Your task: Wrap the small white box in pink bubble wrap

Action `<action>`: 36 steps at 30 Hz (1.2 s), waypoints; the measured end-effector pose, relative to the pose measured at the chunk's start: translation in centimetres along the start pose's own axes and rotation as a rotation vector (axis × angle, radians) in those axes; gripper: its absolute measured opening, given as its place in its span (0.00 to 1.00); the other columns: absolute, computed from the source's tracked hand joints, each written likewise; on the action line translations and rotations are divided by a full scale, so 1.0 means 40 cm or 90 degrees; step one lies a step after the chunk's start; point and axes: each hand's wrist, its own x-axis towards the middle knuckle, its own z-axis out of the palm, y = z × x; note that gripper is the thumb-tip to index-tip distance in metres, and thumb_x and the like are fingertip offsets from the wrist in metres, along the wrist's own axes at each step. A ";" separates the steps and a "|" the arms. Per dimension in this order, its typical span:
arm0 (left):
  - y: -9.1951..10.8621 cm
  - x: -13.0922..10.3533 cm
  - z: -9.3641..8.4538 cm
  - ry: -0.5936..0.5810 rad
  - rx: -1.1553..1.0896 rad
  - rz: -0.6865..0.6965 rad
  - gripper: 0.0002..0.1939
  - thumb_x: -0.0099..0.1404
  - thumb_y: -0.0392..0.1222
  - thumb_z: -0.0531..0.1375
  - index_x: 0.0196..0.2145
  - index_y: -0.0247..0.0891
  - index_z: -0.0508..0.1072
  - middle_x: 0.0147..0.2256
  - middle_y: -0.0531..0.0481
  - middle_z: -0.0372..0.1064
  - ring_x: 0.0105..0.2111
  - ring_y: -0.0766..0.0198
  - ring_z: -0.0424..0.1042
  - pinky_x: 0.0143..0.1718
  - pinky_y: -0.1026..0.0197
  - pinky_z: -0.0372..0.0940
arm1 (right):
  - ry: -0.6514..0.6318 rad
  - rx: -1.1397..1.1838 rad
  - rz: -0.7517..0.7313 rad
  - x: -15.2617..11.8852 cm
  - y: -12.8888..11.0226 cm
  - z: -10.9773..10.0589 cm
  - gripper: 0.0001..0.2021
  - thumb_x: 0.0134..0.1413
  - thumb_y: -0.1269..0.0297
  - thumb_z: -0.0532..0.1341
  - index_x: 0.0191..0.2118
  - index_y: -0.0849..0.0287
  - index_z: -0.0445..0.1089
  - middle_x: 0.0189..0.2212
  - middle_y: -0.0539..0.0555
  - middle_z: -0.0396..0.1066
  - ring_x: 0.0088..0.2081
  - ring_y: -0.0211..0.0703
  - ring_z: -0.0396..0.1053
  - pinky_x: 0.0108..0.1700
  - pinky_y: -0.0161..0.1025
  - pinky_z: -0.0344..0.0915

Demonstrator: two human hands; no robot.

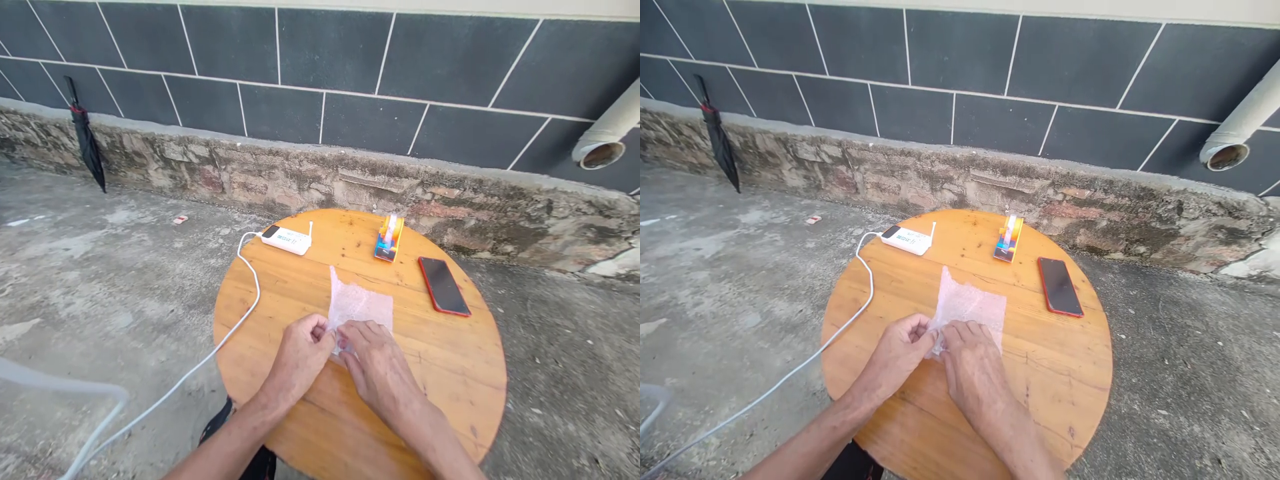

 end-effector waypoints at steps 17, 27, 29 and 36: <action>0.029 -0.061 -0.012 -0.091 0.350 0.241 0.13 0.53 0.31 0.54 0.36 0.40 0.69 0.32 0.50 0.66 0.32 0.61 0.68 0.32 0.61 0.60 | 0.074 0.062 0.070 -0.029 0.012 0.018 0.26 0.46 0.79 0.55 0.54 0.58 0.56 0.43 0.57 0.69 0.44 0.49 0.69 0.44 0.46 0.69; 0.022 -0.043 -0.038 -0.189 0.478 0.336 0.12 0.62 0.29 0.49 0.37 0.38 0.69 0.33 0.49 0.64 0.32 0.63 0.65 0.33 0.62 0.60 | 0.081 0.070 0.031 -0.038 0.018 0.019 0.30 0.46 0.79 0.54 0.57 0.56 0.51 0.55 0.61 0.60 0.52 0.49 0.66 0.50 0.49 0.68; 0.021 -0.038 -0.040 -0.186 0.513 0.360 0.11 0.64 0.31 0.48 0.36 0.38 0.70 0.33 0.49 0.64 0.32 0.61 0.64 0.32 0.61 0.60 | 0.083 0.069 0.026 -0.038 0.020 0.018 0.30 0.46 0.79 0.54 0.57 0.55 0.52 0.55 0.61 0.59 0.52 0.49 0.66 0.50 0.49 0.68; 0.021 -0.023 -0.045 -0.211 0.493 0.460 0.10 0.67 0.31 0.49 0.42 0.35 0.68 0.39 0.47 0.66 0.38 0.58 0.62 0.39 0.58 0.61 | 0.057 0.076 0.050 -0.032 0.017 0.016 0.29 0.47 0.79 0.55 0.57 0.56 0.53 0.56 0.61 0.59 0.51 0.49 0.68 0.50 0.49 0.68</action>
